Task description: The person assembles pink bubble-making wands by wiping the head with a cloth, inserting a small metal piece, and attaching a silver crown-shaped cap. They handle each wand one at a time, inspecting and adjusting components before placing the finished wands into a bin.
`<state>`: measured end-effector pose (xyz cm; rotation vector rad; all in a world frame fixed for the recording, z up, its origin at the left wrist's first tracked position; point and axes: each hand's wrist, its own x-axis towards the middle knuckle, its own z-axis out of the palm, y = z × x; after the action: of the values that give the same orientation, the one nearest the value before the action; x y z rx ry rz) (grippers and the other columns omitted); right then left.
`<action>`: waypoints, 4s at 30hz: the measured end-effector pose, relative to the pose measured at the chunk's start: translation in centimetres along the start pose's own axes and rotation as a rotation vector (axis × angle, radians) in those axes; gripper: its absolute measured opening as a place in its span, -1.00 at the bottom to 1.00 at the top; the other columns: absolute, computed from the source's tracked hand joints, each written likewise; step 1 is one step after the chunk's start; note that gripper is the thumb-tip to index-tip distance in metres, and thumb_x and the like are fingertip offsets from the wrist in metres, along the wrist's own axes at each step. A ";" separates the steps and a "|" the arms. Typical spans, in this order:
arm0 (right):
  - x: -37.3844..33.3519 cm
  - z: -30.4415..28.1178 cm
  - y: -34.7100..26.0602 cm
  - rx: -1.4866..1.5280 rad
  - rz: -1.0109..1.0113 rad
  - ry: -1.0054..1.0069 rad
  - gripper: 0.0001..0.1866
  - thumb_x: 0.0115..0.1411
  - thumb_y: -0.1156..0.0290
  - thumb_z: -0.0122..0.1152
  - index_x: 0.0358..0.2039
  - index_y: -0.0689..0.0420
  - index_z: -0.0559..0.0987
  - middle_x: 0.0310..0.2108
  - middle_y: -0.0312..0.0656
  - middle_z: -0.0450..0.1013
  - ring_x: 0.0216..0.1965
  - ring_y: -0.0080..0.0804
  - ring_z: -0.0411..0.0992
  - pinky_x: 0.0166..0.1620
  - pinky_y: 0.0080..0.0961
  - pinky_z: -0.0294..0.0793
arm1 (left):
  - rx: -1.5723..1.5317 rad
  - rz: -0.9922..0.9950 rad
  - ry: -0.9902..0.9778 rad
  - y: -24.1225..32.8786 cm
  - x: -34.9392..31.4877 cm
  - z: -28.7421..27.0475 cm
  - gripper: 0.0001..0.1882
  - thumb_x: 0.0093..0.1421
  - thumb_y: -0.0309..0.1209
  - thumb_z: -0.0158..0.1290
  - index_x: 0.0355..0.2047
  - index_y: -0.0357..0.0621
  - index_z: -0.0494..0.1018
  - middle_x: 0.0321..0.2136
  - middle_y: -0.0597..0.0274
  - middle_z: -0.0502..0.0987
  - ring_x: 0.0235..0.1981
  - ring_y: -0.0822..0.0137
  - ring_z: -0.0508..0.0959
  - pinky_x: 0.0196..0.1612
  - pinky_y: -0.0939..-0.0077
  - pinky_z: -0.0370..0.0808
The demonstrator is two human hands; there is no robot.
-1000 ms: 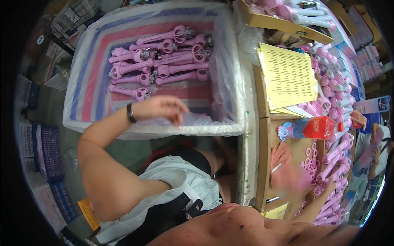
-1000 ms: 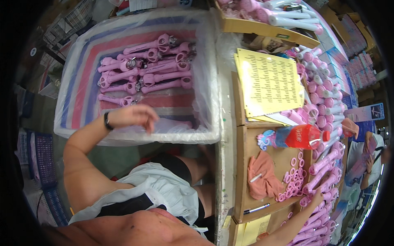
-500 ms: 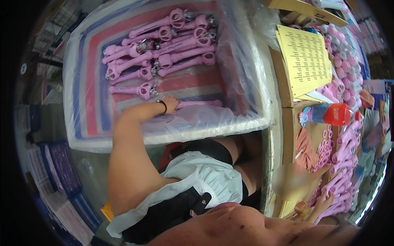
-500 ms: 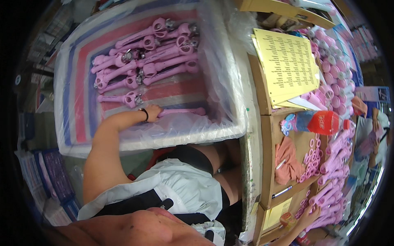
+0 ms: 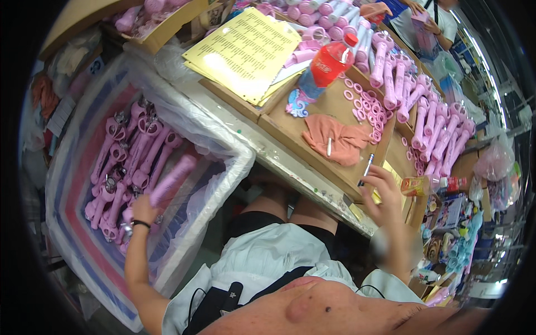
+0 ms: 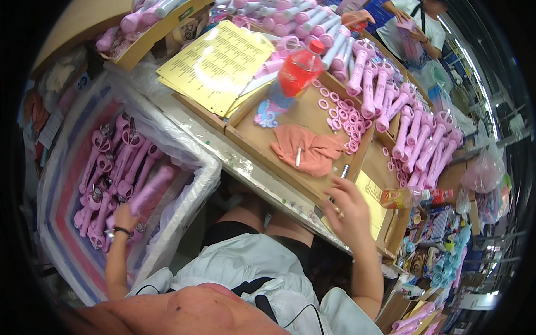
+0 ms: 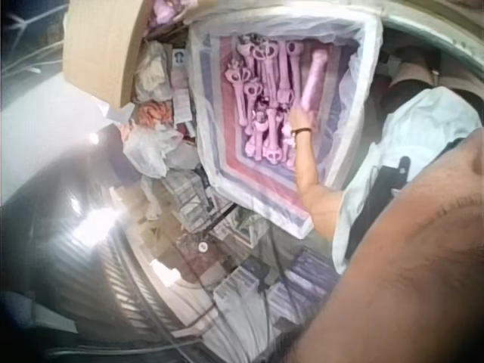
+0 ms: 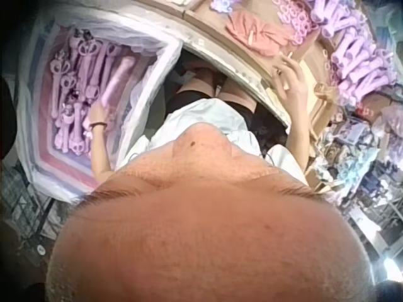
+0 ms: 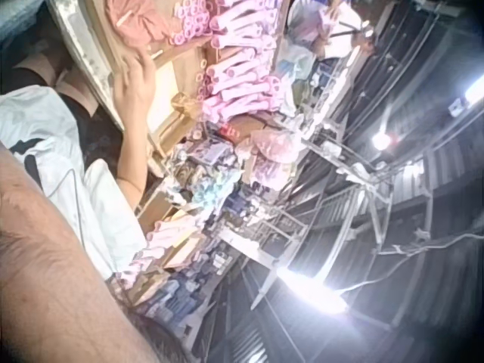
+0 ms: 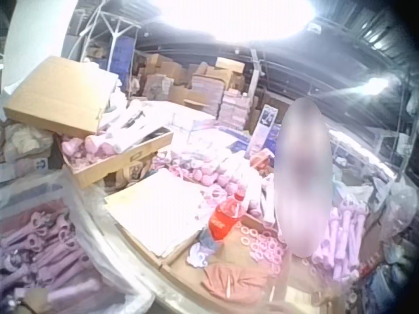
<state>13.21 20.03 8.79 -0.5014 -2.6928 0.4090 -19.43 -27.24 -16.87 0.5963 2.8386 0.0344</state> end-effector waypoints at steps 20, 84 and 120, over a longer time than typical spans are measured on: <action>-5.4 10.4 -6.2 0.750 -0.037 -0.272 -0.43 0.01 0.36 0.22 0.07 0.04 0.32 -0.21 0.00 0.43 -0.26 -0.02 0.47 -0.23 -0.31 0.48 | -1.606 0.684 0.932 29.8 -8.2 -14.1 -0.30 0.21 -0.26 -0.02 0.25 -0.18 -0.08 0.25 -0.07 -0.02 0.23 0.05 0.10 0.26 0.08 -0.01; 2.6 10.2 -5.1 0.516 -0.381 0.421 -0.85 -0.01 0.47 0.26 -0.47 0.19 0.45 -0.42 -0.06 0.39 -0.39 -0.15 0.37 -0.24 -0.41 0.39 | -2.180 0.323 -0.493 34.5 -3.0 -13.2 -0.42 0.21 -0.02 0.00 0.07 -0.16 0.23 -0.13 0.27 0.45 -0.16 0.44 0.48 -0.10 0.54 0.43; 2.2 9.3 -4.7 1.094 0.251 -0.261 -0.57 -0.06 0.25 0.26 -0.23 0.18 0.36 -0.40 -0.13 0.48 -0.41 -0.30 0.49 -0.30 -0.43 0.46 | -2.141 0.463 -0.150 37.7 -5.3 -14.7 -0.43 0.11 -0.26 0.18 0.04 -0.23 0.24 -0.10 0.23 0.42 -0.12 0.44 0.45 -0.04 0.50 0.42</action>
<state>6.21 14.76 2.76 -0.4378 -2.1368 1.9363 -3.36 5.54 1.30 0.4582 1.0322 2.2927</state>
